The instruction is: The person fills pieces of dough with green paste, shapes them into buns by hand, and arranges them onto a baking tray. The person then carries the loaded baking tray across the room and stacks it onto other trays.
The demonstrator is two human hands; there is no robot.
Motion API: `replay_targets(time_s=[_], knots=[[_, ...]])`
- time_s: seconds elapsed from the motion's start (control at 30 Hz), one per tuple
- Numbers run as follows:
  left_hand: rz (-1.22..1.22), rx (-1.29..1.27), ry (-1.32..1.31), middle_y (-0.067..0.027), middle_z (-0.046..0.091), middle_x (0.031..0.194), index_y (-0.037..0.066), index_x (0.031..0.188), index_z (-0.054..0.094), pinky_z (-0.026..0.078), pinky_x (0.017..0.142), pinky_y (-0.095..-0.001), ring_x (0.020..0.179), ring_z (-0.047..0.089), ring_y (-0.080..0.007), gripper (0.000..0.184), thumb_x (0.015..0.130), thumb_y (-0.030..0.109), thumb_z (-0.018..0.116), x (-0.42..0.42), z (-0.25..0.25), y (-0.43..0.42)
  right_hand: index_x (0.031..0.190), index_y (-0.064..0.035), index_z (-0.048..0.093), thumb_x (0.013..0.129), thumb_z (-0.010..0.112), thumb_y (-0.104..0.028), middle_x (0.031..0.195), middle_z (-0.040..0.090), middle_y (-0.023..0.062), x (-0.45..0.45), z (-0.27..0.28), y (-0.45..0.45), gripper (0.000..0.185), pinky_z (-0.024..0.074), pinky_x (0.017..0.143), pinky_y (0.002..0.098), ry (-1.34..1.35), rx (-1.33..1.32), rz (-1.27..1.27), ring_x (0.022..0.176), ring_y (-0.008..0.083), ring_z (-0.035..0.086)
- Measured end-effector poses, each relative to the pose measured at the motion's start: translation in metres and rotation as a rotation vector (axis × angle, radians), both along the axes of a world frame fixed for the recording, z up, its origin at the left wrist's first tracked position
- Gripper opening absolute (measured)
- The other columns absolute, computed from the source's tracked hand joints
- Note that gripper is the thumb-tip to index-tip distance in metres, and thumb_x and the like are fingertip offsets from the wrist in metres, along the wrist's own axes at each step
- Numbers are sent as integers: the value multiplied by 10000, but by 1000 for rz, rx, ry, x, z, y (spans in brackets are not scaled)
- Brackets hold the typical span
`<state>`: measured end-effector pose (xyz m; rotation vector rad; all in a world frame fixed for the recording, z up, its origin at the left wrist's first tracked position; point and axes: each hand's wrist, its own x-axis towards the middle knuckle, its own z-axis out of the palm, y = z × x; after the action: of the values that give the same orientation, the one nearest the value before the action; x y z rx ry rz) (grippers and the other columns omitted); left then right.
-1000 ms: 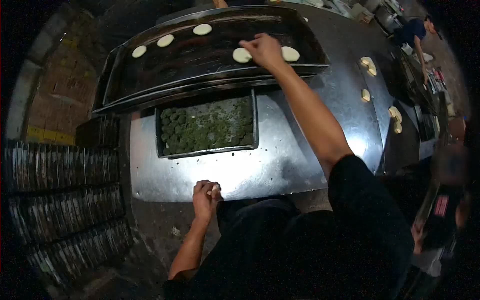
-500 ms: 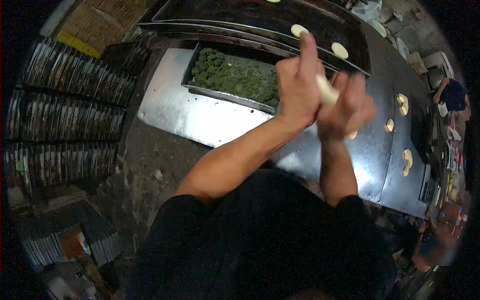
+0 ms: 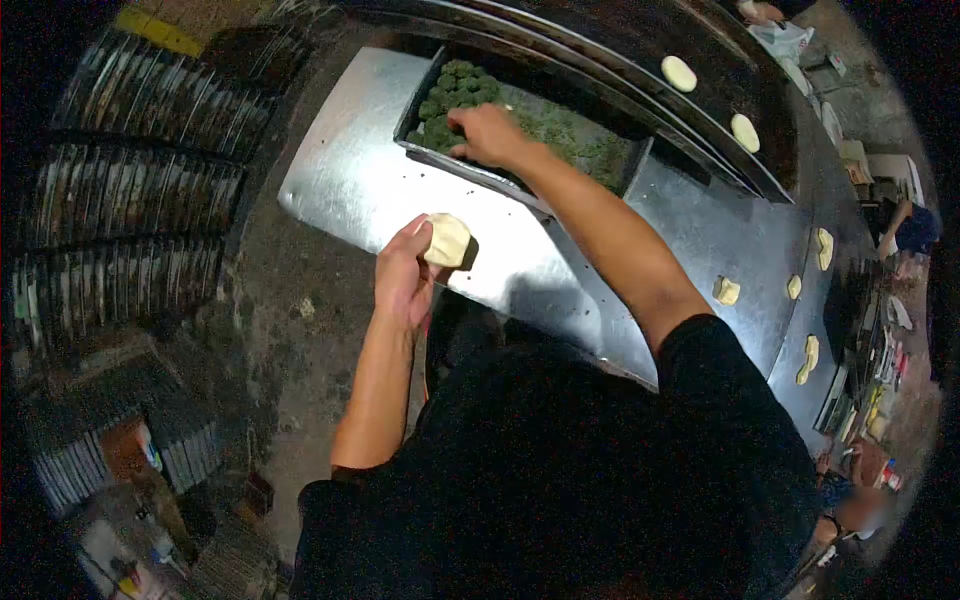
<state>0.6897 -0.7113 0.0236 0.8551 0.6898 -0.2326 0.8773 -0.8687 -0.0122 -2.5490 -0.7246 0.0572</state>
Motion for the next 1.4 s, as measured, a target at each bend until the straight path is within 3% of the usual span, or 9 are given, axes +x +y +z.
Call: replay_targets(time_s=[0.3,0.4,0.57,0.7,0.9,1.07,1.13,1.2,1.4], knots=[[-60,-17,-241,-146,607,1167,-50,1287,499,547,834,-341,982,634,-223,362,1025,182,408,53,51,-52,1146,-72,661,827,686,-211,1251,602,97,-113,67,-34,349,409,955,446,-502,245,-56,1121,309,566],[-136,90,-298,-129,656,982,-34,1248,541,579,628,-268,792,677,-188,306,963,76,542,49,73,-90,1106,-68,662,809,696,-286,1187,609,118,-118,110,-96,369,429,920,453,-405,354,-111,1118,320,550],[-465,-102,-348,-181,628,1083,-43,1151,577,581,754,-312,889,655,-232,285,876,-87,515,34,112,-153,867,-33,603,745,734,-210,892,585,119,-167,150,-160,251,476,622,365,163,550,-481,763,280,603],[-382,24,-446,-194,612,1141,-19,1172,550,549,765,-295,916,643,-228,242,952,0,451,20,126,-203,844,-15,606,710,734,-74,791,552,107,-213,151,-179,194,467,597,320,-615,610,-330,656,200,572],[-669,-197,-503,-118,634,1091,-41,1315,496,497,741,-281,898,608,-175,384,994,160,434,-3,136,-262,841,-31,580,731,710,-47,804,545,123,-243,163,-231,172,471,578,379,-577,598,-639,658,310,564],[-670,200,-602,-105,640,1131,-7,1262,556,524,794,-280,961,627,-166,332,977,141,471,-6,118,-291,984,-98,669,630,665,-9,1054,641,124,-280,141,-235,365,455,909,421,-653,511,-525,1018,322,577],[-821,226,-618,-133,653,1106,-14,1315,516,546,820,-316,948,653,-193,367,974,75,417,-12,121,-299,954,-61,673,679,690,-53,1009,632,140,-297,148,-248,275,463,920,432,-666,803,-724,941,336,613],[-1007,198,-693,-145,657,1009,39,1347,482,526,530,-261,721,658,-180,382,984,52,364,-39,123,-321,1026,-21,625,782,662,-87,966,596,175,-315,176,-278,255,485,805,401,-832,616,-877,948,324,590],[-1734,385,-700,-111,681,860,-8,1225,572,534,666,-314,754,652,-184,304,979,148,485,-27,24,-311,1055,-67,635,798,692,-175,1107,645,145,-387,44,-309,285,517,813,387,-199,413,-1242,965,277,643]])
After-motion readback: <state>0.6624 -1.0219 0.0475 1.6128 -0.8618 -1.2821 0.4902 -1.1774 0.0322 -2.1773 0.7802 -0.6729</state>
